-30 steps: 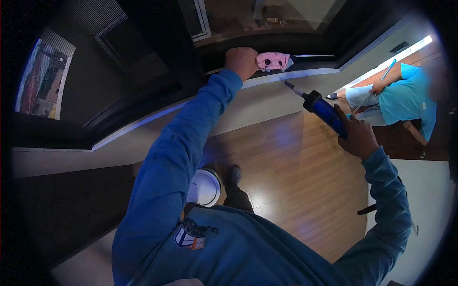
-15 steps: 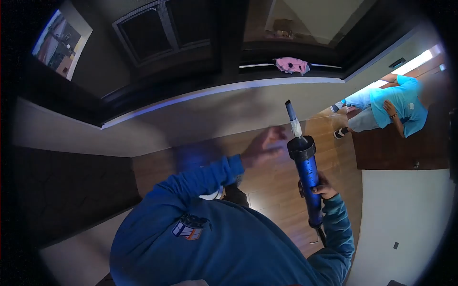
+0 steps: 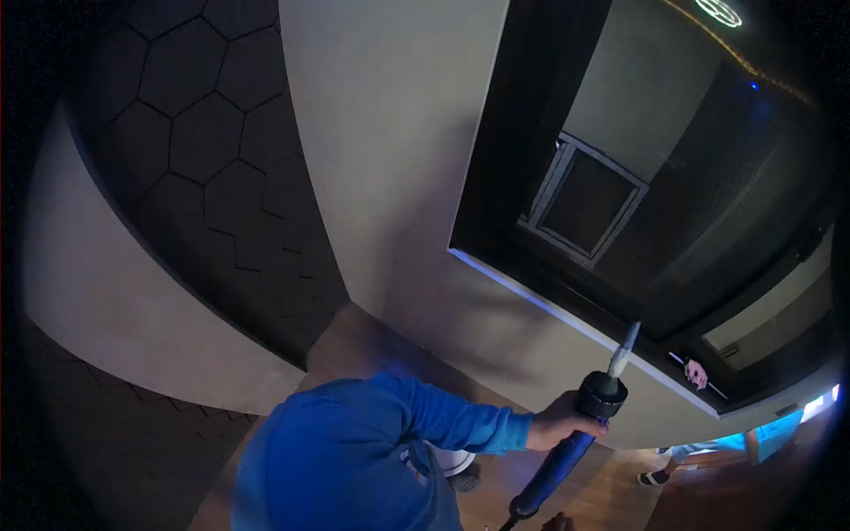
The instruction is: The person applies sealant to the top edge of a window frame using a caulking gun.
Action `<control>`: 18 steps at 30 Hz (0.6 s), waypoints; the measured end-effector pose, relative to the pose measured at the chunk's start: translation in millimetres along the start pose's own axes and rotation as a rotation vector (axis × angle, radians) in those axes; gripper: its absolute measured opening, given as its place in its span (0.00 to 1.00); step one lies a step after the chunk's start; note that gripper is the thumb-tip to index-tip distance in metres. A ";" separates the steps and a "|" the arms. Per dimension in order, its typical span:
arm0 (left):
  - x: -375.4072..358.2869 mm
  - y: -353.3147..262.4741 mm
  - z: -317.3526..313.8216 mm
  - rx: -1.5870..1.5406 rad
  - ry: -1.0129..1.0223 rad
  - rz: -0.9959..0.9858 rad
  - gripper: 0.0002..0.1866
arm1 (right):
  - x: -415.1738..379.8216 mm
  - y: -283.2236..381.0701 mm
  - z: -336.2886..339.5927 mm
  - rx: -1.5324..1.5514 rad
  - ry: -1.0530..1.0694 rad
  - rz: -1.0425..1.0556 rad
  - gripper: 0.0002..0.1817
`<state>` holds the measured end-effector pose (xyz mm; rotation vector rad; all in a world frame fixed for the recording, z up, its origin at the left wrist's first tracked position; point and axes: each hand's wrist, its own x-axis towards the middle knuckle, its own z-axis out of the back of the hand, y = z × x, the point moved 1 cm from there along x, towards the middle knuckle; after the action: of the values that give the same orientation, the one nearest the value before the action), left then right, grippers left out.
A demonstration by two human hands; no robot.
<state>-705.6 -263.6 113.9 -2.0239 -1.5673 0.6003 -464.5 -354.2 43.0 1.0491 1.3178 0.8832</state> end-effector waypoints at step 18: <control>-29.7 -268.0 -106.4 -0.073 0.447 -0.515 0.23 | -77.4 108.3 -47.2 1.391 0.653 0.166 0.44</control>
<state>-846.7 -250.1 366.8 -1.5556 -1.7334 -0.1004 -510.2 -389.2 172.0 2.0186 2.5465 0.3020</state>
